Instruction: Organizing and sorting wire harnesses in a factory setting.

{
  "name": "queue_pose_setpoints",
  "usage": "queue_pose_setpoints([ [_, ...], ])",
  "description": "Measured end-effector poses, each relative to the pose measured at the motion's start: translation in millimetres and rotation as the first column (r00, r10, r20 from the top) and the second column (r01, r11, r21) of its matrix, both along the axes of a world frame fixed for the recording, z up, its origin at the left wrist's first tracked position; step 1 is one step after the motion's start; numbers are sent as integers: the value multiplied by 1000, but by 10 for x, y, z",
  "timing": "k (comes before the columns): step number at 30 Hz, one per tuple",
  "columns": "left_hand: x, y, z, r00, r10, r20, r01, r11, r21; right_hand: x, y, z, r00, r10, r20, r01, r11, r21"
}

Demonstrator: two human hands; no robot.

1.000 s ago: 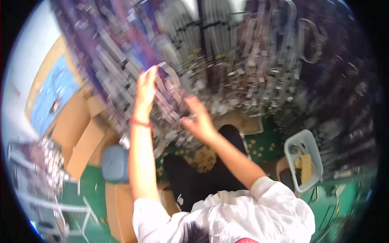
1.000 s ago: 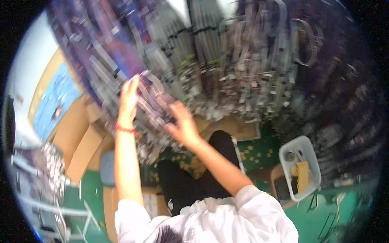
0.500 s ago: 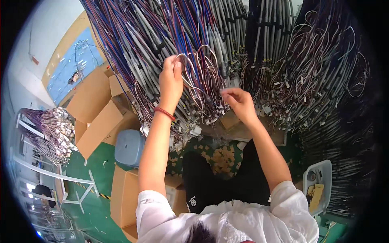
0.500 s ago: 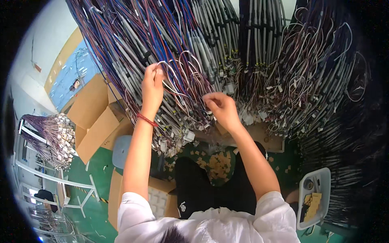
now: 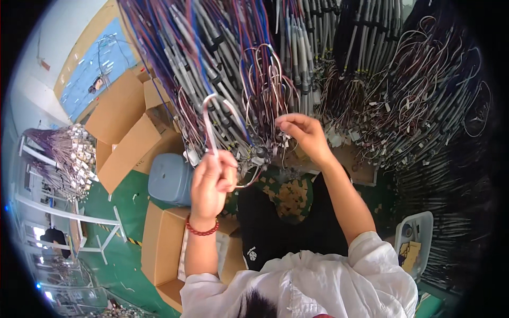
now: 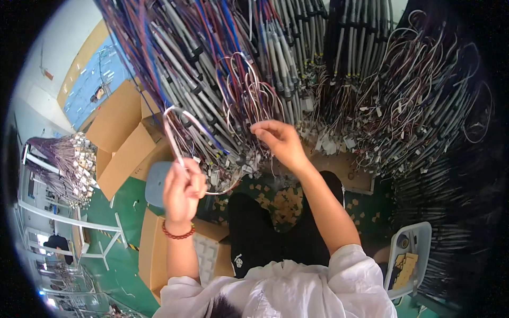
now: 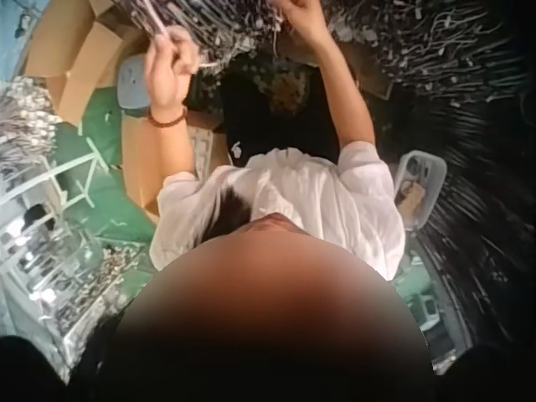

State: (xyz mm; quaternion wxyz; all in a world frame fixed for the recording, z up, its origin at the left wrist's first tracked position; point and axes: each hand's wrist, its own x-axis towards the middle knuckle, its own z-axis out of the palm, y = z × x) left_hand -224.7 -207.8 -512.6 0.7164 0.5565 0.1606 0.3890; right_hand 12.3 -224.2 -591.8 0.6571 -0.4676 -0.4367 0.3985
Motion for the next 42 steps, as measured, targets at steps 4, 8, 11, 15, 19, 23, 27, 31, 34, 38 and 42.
queue_pose_setpoints([
  [4,-23,-38,-104,978,194,-76,-185,977,108,-291,-32,213,996,84,14,-85,991,102],
  [8,-36,-115,-226,946,250,-205,-231,966,111,-142,57,271,995,-72,69,58,980,189],
  [11,21,-119,-277,956,180,-231,-143,975,168,122,126,717,979,-138,149,111,979,173],
  [15,23,99,-535,932,272,-240,-231,955,183,-41,232,1430,946,-70,316,-54,929,366],
  [19,239,-22,-530,965,120,-233,-92,988,127,-353,273,1039,847,164,506,-248,963,105],
  [23,-33,93,-503,999,42,18,-42,999,-31,-474,-29,343,789,556,260,-574,819,-6],
  [27,-189,198,-668,940,233,-249,-196,967,164,-778,-492,-278,885,465,10,-465,884,-49],
  [31,-96,178,-825,946,118,-303,-96,991,89,-783,-636,-488,844,516,-145,-534,836,-127],
  [34,-101,28,-701,963,156,-220,-120,979,167,-653,-706,-545,903,430,-16,-430,902,-26],
  [38,-164,-69,-578,945,226,-236,-183,964,192,-667,-738,-867,932,339,130,-330,940,-85],
  [42,-195,-221,-415,972,152,-178,-142,988,64,-864,-811,-969,910,414,38,-412,910,-51],
])
